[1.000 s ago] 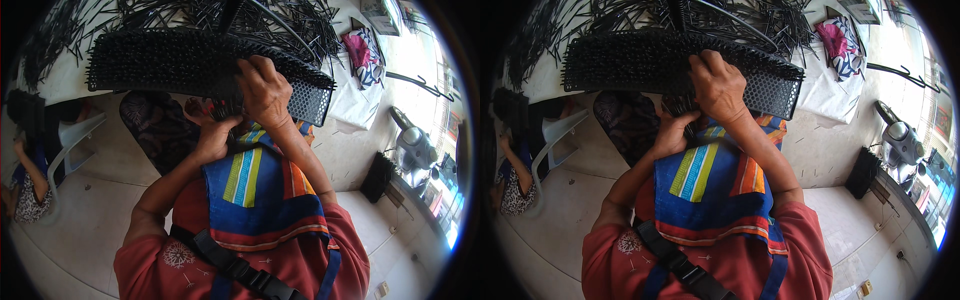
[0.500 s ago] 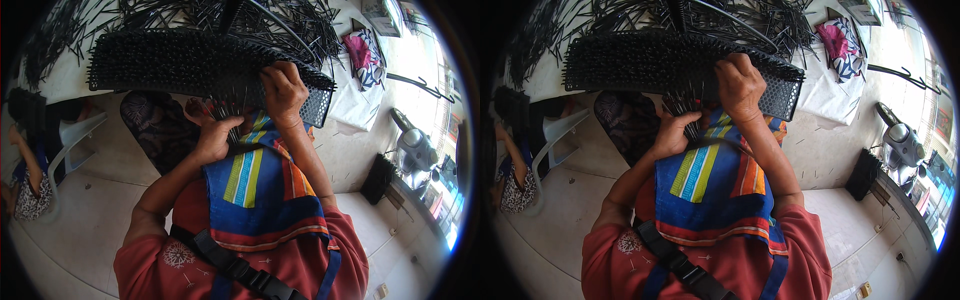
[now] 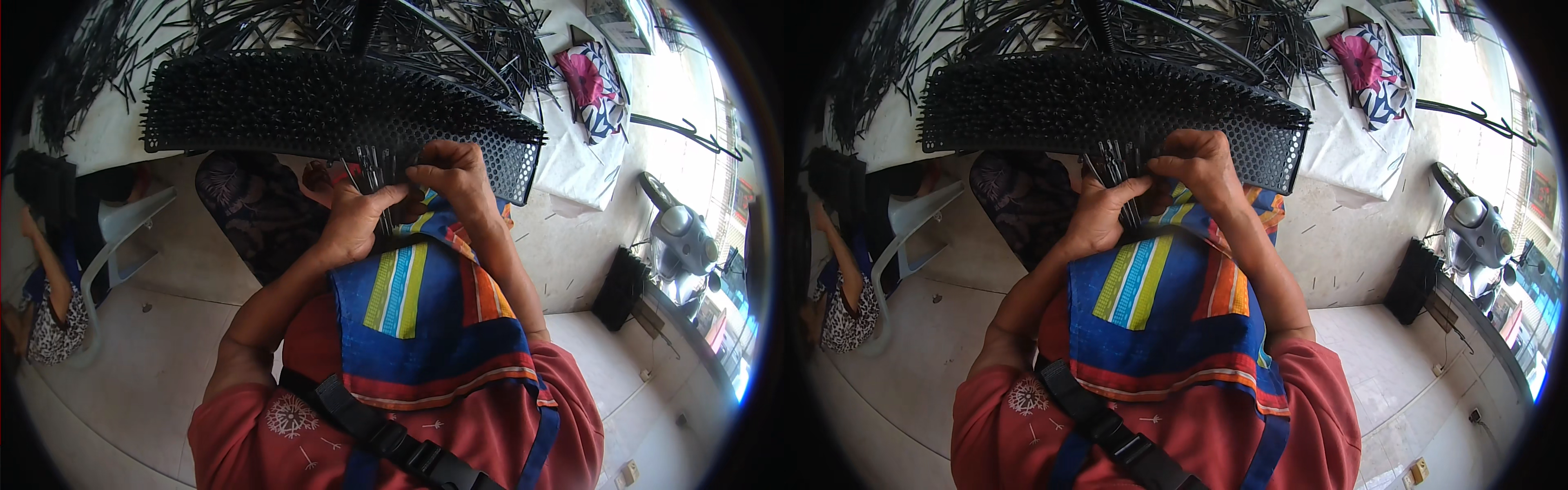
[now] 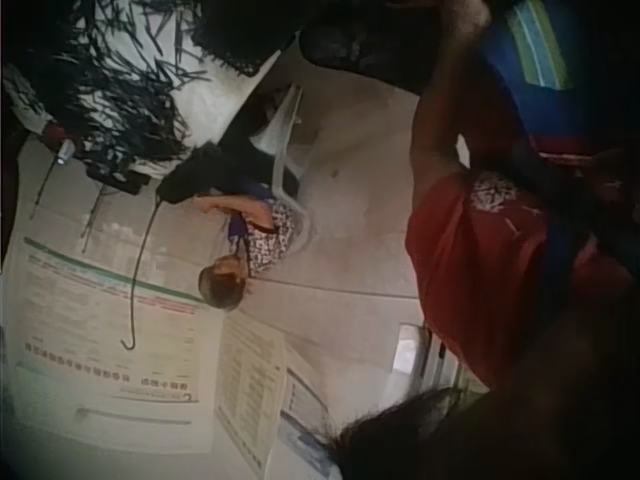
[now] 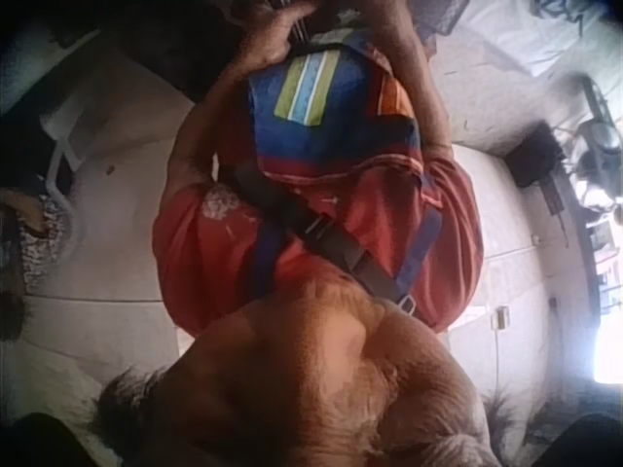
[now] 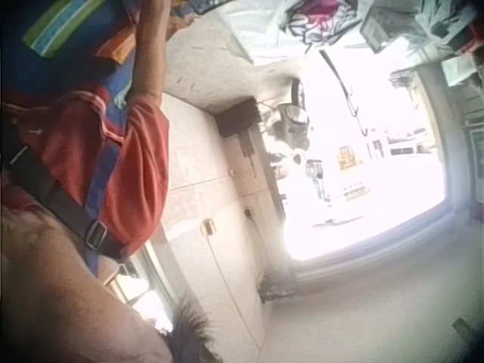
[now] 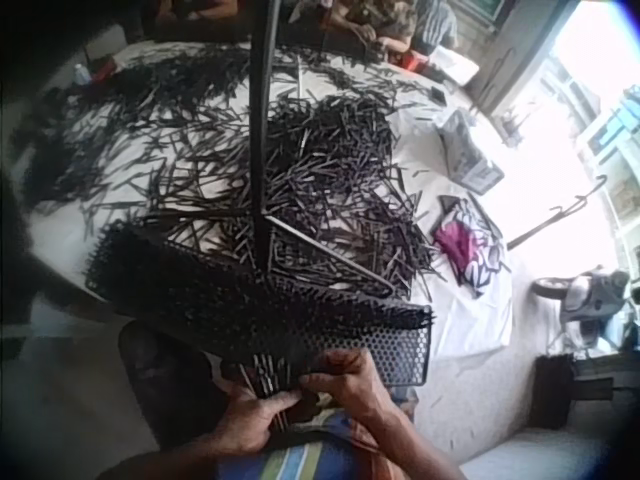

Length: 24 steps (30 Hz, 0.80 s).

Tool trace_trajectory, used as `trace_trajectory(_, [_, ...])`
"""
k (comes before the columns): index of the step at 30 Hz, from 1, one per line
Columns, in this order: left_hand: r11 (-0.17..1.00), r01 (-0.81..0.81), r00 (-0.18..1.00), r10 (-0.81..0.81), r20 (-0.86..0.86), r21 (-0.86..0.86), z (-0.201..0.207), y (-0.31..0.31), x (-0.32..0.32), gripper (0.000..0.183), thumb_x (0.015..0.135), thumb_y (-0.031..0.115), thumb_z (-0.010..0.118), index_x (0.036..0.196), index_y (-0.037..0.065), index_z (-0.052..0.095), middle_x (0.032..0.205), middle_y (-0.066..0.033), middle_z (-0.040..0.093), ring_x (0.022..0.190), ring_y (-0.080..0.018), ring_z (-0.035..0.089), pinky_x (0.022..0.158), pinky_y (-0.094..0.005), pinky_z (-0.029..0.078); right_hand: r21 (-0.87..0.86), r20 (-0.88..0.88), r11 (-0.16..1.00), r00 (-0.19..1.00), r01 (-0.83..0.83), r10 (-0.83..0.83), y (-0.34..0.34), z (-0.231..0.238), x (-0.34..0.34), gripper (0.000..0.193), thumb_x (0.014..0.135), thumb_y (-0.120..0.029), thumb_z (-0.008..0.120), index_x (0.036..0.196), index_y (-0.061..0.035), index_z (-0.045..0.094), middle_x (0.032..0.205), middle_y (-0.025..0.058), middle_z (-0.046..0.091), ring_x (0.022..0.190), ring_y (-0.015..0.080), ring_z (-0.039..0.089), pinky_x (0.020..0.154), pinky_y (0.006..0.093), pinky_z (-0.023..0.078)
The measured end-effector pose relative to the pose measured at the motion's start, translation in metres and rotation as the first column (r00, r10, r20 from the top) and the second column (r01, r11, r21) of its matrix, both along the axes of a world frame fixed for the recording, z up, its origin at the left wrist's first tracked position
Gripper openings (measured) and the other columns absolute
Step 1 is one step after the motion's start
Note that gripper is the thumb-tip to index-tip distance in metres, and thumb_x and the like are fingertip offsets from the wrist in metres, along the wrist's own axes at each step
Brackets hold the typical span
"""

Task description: Inserting thin black rods into a perforated base to assemble an industrial mat or brush.

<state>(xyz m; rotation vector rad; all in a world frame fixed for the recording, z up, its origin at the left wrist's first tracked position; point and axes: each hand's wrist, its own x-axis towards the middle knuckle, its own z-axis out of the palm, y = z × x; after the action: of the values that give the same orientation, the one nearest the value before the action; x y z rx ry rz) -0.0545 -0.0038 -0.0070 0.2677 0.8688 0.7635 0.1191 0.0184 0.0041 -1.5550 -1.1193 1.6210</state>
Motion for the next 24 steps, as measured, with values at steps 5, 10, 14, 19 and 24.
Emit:
trace_trajectory(5, [0.996, -0.051, 0.991, 0.041, -0.127, -0.07, -0.002, -0.002, -0.001, 0.018, 0.089, 0.001, 0.058, 0.106, 0.003, 0.062, 0.097, -0.0092, 0.067, 0.079, -0.0181, 0.067, 0.068, -0.0317, 0.057, -0.077, -0.049, 0.991, 0.993, 0.106, -0.11, 0.001, 0.002, 0.002, 0.006, 0.078, 0.001, 0.068, 0.085, 0.0014, 0.067, 0.066, 0.0005, 0.062, 0.059, 0.0032, 0.052, 0.052, 0.0195, 0.04])
trace_trajectory(10, [0.99, 0.013, 0.992, -0.03, -0.122, -0.139, -0.01, -0.009, -0.007, 0.016, 0.092, 0.007, 0.057, 0.107, 0.004, 0.062, 0.098, -0.0092, 0.068, 0.081, -0.0172, 0.066, 0.068, -0.0312, 0.055, 0.232, -0.04, 0.9, 0.928, 0.368, -0.37, 0.0, -0.001, -0.013, 0.007, 0.083, 0.003, 0.066, 0.089, -0.0001, 0.066, 0.072, -0.0043, 0.06, 0.063, 0.0014, 0.048, 0.056, 0.0176, 0.038])
trace_trajectory(14, [0.993, -0.039, 0.994, 0.028, -0.108, -0.107, -0.007, -0.009, -0.004, 0.018, 0.091, 0.005, 0.057, 0.109, 0.004, 0.061, 0.097, -0.0104, 0.067, 0.08, -0.0177, 0.066, 0.067, -0.0312, 0.055, 0.528, 0.084, 0.795, 0.912, 0.3, -0.4, 0.01, -0.01, -0.02, 0.011, 0.08, 0.006, 0.066, 0.09, -0.0001, 0.066, 0.08, 0.0017, 0.063, 0.069, 0.0075, 0.055, 0.063, 0.0203, 0.043])
trace_trajectory(19, [0.993, -0.047, 0.997, 0.039, -0.073, -0.108, -0.01, -0.011, -0.004, 0.022, 0.089, 0.001, 0.057, 0.11, 0.003, 0.059, 0.095, -0.0113, 0.067, 0.078, -0.0178, 0.067, 0.065, -0.0307, 0.055, 0.707, 0.256, 0.705, 0.906, 0.062, -0.336, 0.018, -0.016, -0.022, 0.017, 0.075, 0.008, 0.067, 0.09, -0.0003, 0.066, 0.083, 0.0095, 0.064, 0.073, 0.0171, 0.062, 0.067, 0.0247, 0.048])
trace_trajectory(24, [0.987, -0.052, 0.998, 0.044, -0.052, -0.151, -0.004, -0.006, -0.005, 0.02, 0.087, 0.0, 0.059, 0.107, 0.0, 0.062, 0.095, -0.0114, 0.067, 0.076, -0.02, 0.068, 0.063, -0.0299, 0.055, 0.733, 0.323, 0.68, 0.892, -0.024, -0.317, 0.02, -0.016, -0.023, 0.018, 0.073, 0.005, 0.071, 0.089, -0.002, 0.068, 0.085, 0.0099, 0.064, 0.076, 0.0213, 0.065, 0.067, 0.0285, 0.051])
